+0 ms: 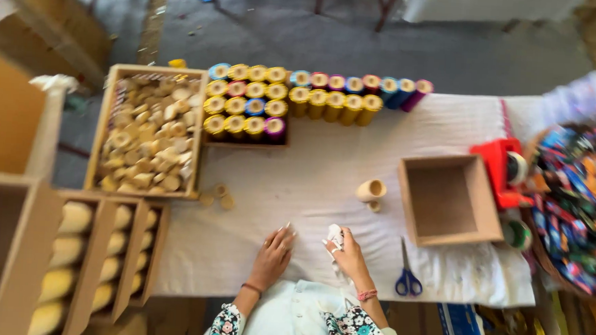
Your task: Wrapping cardboard tubes with decorative gold foil.
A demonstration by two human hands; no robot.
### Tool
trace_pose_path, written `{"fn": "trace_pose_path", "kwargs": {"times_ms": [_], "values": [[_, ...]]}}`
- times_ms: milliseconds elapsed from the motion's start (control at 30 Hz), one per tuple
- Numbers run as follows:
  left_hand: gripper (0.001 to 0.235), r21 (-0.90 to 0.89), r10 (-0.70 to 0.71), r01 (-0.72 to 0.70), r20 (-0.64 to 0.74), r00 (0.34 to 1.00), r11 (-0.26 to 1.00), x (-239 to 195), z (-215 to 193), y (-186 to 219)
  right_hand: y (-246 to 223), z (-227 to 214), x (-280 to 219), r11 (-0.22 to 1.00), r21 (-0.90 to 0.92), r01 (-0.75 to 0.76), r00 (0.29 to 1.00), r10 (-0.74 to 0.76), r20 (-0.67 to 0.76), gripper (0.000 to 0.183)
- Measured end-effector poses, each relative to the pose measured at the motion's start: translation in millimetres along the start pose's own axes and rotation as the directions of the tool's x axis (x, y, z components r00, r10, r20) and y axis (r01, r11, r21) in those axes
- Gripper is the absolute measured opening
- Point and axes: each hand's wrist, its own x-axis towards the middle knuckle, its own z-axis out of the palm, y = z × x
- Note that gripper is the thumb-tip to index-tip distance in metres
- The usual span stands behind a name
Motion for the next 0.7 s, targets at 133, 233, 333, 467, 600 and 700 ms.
{"fn": "trace_pose_path", "kwargs": {"times_ms": [133, 233, 333, 467, 600, 700], "values": [[0.044, 0.063, -0.133, 0.138, -0.079, 0.988, 0.988, -66.9, -53.6, 15.3, 23.8, 28.2, 10.8, 0.997, 0.018, 0.068, 0.997, -0.069, 0.035, 0.047], [0.035, 0.023, -0.331, 0.334, -0.099, 0.939, 0.942, -91.8, -73.0, 19.0, -0.9, 43.3, 11.9, 0.994, 0.105, -0.032, 0.997, 0.025, 0.067, 0.046], [0.027, -0.015, -0.503, 0.513, -0.221, 0.836, 0.858, -104.5, -93.8, 34.7, -12.1, 66.3, 9.9, 0.993, 0.116, 0.001, 0.994, -0.013, 0.106, 0.042], [0.021, -0.019, -0.425, 0.446, -0.342, 0.838, 0.895, -91.4, -154.4, 71.0, -21.2, 103.3, 16.2, 0.986, 0.063, 0.157, 0.940, -0.169, 0.297, 0.026], [0.027, 0.201, -0.142, 0.255, -0.449, 0.882, 0.946, -75.2, -243.5, 120.3, -40.6, 134.9, 7.2, 0.978, 0.035, 0.205, 0.891, -0.201, 0.406, 0.032], [0.033, 0.321, 0.026, 0.179, -0.542, 0.840, 0.930, -76.1, -307.1, 148.7, -58.0, 156.1, -5.5, 0.963, 0.071, 0.260, 0.862, -0.264, 0.432, 0.037]]}}
